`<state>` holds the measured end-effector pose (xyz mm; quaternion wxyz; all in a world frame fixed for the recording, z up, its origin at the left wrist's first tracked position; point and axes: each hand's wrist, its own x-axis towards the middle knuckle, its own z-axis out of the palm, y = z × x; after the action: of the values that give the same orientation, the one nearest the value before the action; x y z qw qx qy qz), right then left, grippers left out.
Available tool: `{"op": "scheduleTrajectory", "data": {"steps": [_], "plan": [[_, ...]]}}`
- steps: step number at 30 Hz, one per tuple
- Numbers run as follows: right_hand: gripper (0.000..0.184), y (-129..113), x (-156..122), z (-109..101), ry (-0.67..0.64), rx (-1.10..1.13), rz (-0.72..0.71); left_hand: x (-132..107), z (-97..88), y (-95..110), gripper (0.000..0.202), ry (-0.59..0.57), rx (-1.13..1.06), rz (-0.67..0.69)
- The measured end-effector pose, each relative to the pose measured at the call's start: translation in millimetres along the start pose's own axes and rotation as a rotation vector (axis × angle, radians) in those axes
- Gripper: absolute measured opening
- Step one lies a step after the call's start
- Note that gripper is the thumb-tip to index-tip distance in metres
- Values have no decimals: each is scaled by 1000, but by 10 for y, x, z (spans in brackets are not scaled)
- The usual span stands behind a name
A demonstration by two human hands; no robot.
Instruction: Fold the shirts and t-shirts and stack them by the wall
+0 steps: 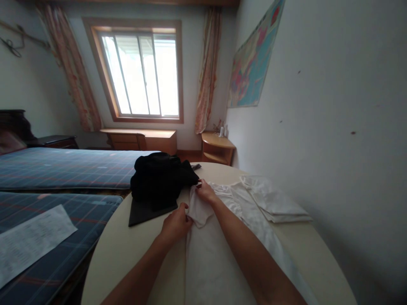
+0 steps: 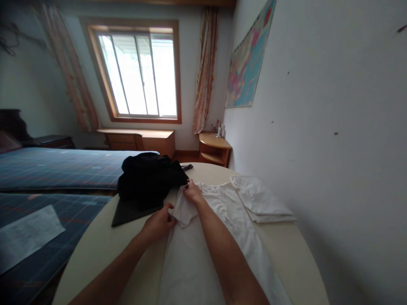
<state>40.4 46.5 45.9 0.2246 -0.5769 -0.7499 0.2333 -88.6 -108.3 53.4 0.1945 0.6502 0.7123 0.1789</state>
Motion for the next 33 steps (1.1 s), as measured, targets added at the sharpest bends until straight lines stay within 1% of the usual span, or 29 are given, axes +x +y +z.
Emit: {"op": "scheduleTrajectory", "data": {"steps": [2,7,10,12,14,16,20,21,22,24,26,28,31,33], "plan": [[50,37,-48,-82,-11,-29,11,17,16,-10,33,13,3,14],[51,120,-205,-298,-61,-124,19,56,58,-26,19,66,0,83],[51,151,-318,-363,-94,-200,12,62,66,-37,19,85,1,93],[47,167,-391,-375,-113,-254,16,57,64,-45,19,85,1,116],[38,177,-461,-374,-112,-298,14,48,59,-47,20,81,12,137],[32,172,-532,-370,-77,-328,2,40,54,-37,20,86,28,122],[35,124,-702,-340,27,-366,-46,36,41,26,12,96,62,2],[36,113,-750,-319,44,-369,-88,38,42,43,14,94,66,-29],[39,107,-799,-291,42,-369,-144,41,46,55,20,95,71,-52],[51,116,-893,-219,-45,-360,-254,50,70,59,28,114,89,-60],[65,148,-972,-144,-171,-350,-298,62,108,39,22,150,113,-35],[74,187,-1028,-90,-242,-342,-279,71,150,13,11,179,118,-3],[75,210,-1060,-77,-244,-327,-269,73,191,9,6,198,83,42],[66,180,-1047,-106,-234,-321,-269,65,204,37,6,209,53,69]]}}
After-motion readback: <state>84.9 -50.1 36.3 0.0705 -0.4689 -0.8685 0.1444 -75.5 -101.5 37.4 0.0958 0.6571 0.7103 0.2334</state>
